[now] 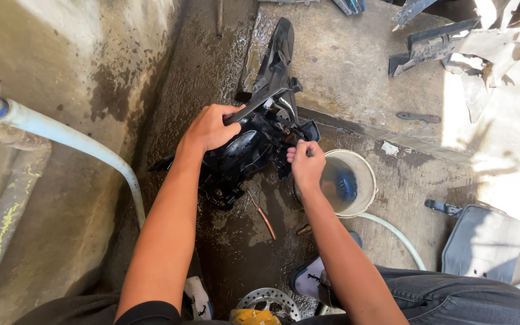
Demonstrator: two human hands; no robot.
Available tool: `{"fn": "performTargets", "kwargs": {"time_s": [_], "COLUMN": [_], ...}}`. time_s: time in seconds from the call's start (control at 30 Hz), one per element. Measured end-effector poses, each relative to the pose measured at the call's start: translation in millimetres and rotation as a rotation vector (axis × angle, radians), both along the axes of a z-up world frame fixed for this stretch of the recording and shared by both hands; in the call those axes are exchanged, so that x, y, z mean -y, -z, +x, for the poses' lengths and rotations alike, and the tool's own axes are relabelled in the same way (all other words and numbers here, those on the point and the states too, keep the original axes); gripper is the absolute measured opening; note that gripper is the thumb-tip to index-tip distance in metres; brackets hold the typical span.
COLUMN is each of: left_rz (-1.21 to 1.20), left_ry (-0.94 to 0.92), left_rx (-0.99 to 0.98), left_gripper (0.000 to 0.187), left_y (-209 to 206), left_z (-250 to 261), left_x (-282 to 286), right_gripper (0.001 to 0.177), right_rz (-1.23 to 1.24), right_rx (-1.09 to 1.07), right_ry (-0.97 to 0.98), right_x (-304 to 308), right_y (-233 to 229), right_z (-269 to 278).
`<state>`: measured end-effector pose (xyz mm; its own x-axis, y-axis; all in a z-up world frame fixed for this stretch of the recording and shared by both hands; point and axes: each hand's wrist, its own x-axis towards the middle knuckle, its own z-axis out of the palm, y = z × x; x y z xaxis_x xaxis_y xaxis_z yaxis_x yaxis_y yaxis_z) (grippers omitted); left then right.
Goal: Cleaning a black plastic motorcycle part using a brush and a bucket of water
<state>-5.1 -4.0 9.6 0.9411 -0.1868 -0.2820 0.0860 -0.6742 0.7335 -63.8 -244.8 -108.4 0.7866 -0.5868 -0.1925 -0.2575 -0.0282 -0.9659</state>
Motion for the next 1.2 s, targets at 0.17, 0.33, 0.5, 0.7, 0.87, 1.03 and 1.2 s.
{"fn": "performTargets", "kwargs": {"time_s": [0.17, 0.33, 0.5, 0.7, 0.87, 1.03, 1.2], "left_rz": [0.013, 0.028, -0.012, 0.005, 0.013, 0.023, 0.016], "left_ry": [-0.003, -0.008, -0.008, 0.003, -0.002, -0.006, -0.001], "left_rx": [0.008, 0.004, 0.035, 0.019, 0.011, 0.004, -0.001], "left_gripper": [0.048, 0.049, 0.050, 0.051, 0.052, 0.052, 0.053], "left_y": [12, 12, 15, -3, 4, 1, 1], "left_z": [7, 7, 8, 0, 4, 2, 2], "left_x": [-6, -6, -8, 0, -5, -2, -1], "right_gripper": [0.018, 0.022, 0.016, 0.018, 0.018, 0.016, 0.018], "right_rz": [0.355, 0.105, -0.109, -0.162, -0.021, -0.079, -0.174], "right_rx": [-0.006, 0.134, 0.099, 0.038, 0.025, -0.013, -0.023], "right_ry": [0.141, 0.081, -0.124, -0.278, -0.192, -0.272, -0.251], "right_x": [8, -17, -3, 14, 12, 24, 27], "right_y": [-4, 17, -16, -1, -16, -4, -25], "right_z": [14, -1, -3, 3, 4, 4, 2]}}
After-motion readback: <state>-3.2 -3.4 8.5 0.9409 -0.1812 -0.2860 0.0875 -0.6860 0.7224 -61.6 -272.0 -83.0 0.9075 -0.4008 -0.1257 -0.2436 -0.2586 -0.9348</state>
